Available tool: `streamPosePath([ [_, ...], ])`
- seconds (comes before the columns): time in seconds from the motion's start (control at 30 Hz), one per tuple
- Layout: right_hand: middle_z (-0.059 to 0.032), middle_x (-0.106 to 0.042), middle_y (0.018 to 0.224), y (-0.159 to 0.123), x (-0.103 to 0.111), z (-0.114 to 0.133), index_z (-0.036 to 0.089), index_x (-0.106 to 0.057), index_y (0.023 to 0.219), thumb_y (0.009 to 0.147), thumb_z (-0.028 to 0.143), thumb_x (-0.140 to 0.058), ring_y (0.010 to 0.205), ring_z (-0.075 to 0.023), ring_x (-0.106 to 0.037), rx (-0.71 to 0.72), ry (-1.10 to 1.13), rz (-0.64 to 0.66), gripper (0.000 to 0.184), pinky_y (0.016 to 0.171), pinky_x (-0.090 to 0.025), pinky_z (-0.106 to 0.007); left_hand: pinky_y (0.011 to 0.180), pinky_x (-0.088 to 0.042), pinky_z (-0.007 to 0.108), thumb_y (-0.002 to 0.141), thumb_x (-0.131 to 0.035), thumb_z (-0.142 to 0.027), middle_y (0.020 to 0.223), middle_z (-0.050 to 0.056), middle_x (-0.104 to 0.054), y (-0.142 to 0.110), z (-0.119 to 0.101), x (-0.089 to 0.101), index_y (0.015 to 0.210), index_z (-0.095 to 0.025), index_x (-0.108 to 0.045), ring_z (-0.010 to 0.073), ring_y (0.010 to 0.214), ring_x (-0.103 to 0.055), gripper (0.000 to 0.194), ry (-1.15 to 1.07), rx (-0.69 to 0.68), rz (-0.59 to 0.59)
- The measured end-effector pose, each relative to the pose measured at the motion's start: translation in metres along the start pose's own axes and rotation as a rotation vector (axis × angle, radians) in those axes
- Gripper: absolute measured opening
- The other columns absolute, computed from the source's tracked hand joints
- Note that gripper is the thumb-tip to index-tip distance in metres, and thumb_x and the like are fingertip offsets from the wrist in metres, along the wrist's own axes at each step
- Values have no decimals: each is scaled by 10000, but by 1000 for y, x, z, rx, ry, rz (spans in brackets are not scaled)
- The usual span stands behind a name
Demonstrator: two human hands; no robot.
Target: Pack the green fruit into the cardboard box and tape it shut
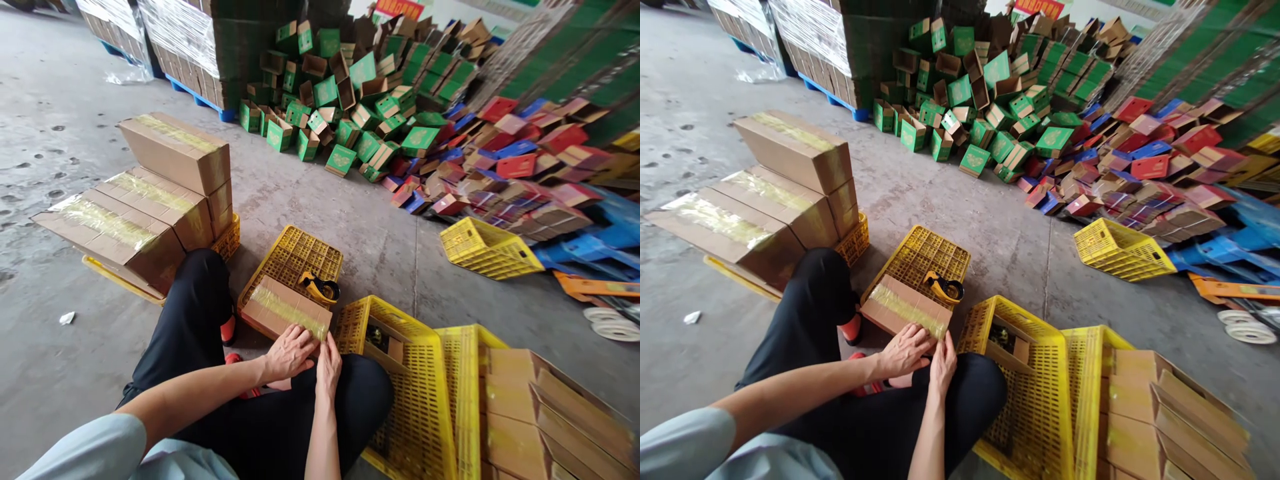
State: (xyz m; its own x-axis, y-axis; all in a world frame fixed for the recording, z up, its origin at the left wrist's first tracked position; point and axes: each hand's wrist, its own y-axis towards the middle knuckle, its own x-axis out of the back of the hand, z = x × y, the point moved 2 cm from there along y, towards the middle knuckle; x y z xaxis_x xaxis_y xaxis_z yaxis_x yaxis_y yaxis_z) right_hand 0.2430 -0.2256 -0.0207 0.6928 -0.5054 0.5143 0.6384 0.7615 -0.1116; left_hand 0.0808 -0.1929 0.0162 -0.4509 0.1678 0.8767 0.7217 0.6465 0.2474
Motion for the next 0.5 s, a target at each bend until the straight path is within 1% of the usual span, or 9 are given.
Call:
streamPosePath([
  [0.1,-203,-727,1339,-1,1,4,107,-748,1304,761,811,-516,1261,-383,-683,-46,-19,28,919,1036,-541,-421,1094,-415,436,987,-692,-488,1297,92,-611,-1,5,4,1463,-230,-533,290,1178,-531,565,-8,-18,27],
  [0.27,-241,-724,1326,1,3,10,92,-755,1281,707,939,-479,1271,-411,-668,-5,-67,38,1060,1038,-528,-439,1048,-430,403,1024,-641,-493,1320,86,-613,-3,12,14,1458,-235,-527,270,1173,-546,517,-12,-38,64],
  [0.4,-246,-707,1356,4,2,13,80,-718,1345,679,983,-463,1275,-404,-666,-2,-100,85,1151,1023,-538,-416,1009,-446,394,1038,-613,-515,1311,90,-613,-6,17,22,1429,-225,-542,255,1106,-562,492,-11,28,51],
  [0.5,-264,-721,1319,4,2,17,53,-717,1336,661,1010,-449,1213,-399,-700,0,-102,97,1202,968,-565,-397,1017,-448,399,1041,-605,-504,1279,88,-617,-12,25,28,1386,-227,-572,260,1105,-565,443,-1,104,14],
])
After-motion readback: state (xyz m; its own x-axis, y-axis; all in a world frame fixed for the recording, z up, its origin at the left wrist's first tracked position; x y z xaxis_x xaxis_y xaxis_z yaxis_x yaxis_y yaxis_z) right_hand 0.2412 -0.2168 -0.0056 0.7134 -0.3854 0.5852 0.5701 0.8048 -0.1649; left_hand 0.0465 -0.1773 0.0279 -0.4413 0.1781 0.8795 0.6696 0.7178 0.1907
